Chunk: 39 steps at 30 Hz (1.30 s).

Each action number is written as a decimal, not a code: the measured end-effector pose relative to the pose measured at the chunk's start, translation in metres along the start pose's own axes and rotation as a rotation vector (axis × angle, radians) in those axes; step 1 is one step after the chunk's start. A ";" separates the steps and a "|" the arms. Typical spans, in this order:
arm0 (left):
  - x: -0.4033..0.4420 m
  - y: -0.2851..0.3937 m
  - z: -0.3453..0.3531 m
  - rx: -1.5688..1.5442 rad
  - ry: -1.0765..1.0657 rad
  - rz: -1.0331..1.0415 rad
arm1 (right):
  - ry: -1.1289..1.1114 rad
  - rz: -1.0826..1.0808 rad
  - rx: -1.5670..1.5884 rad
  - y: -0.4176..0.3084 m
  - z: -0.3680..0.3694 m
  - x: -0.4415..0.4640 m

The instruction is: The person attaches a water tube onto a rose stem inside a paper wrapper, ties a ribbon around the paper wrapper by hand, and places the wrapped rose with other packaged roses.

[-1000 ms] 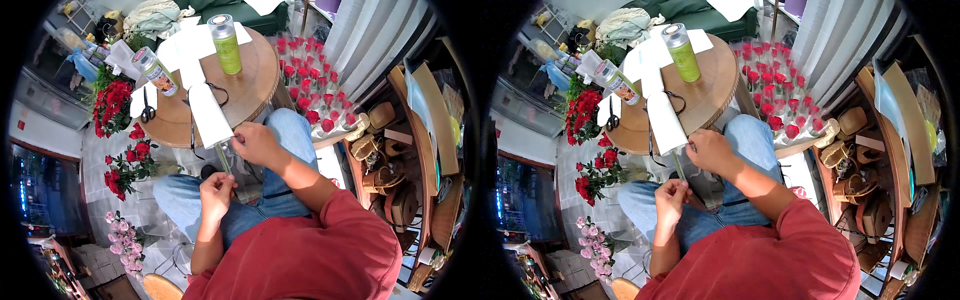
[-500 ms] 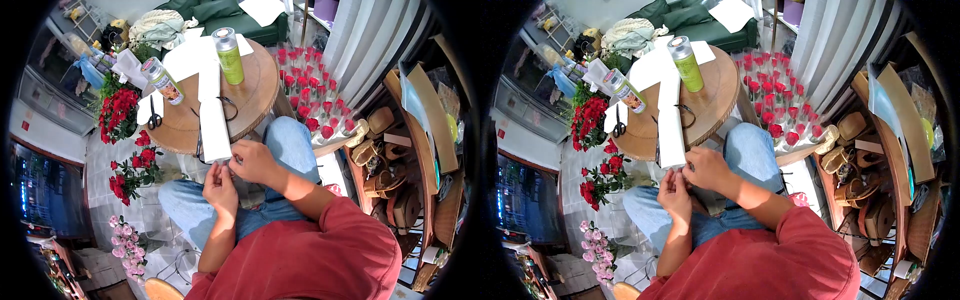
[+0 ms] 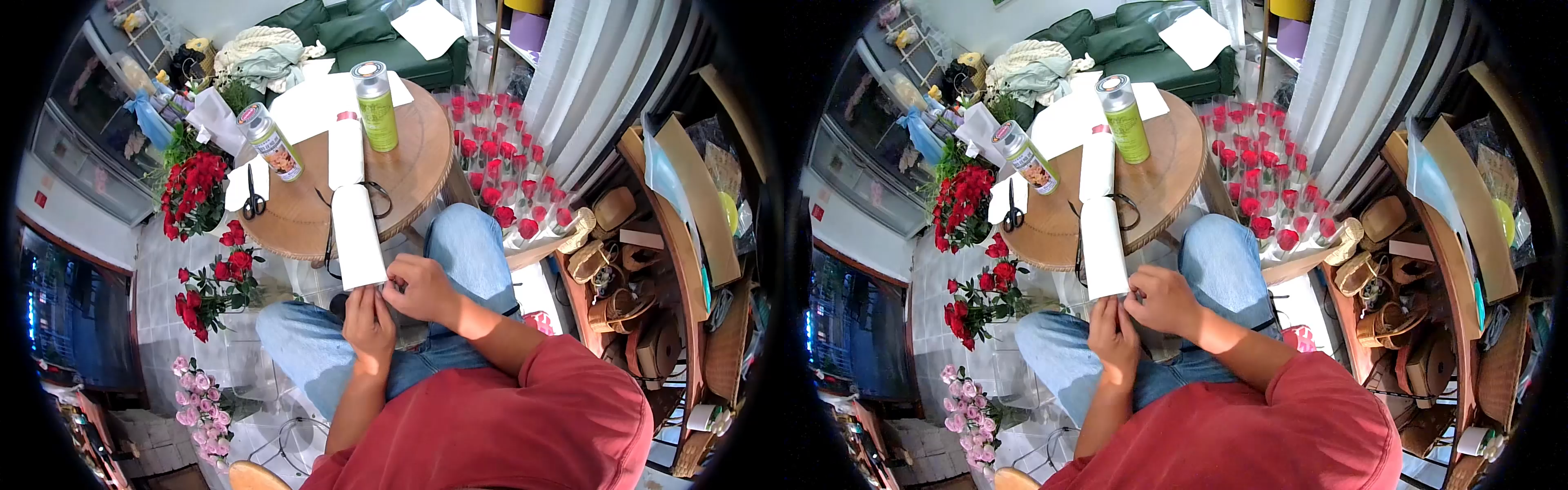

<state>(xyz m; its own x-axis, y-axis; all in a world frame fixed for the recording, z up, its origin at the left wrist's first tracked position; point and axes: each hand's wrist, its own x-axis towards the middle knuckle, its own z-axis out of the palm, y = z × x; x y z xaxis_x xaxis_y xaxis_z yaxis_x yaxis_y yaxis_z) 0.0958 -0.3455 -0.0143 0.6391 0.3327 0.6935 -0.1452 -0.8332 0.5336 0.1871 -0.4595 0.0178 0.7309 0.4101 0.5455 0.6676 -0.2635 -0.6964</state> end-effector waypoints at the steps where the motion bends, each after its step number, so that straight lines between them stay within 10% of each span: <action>1: -0.003 0.003 -0.001 -0.002 0.001 0.001 | -0.003 0.007 -0.001 0.001 0.000 -0.001; 39: -0.009 0.033 -0.025 0.043 -0.345 -0.106 | 0.043 0.217 0.159 0.053 -0.056 0.046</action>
<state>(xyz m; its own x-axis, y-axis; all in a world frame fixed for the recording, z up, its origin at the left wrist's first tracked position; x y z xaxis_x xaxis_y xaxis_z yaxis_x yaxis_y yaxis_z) 0.0659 -0.3648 0.0089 0.8674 0.2556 0.4270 -0.0373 -0.8223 0.5678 0.2643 -0.5037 0.0327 0.8622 0.3206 0.3921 0.4661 -0.1991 -0.8621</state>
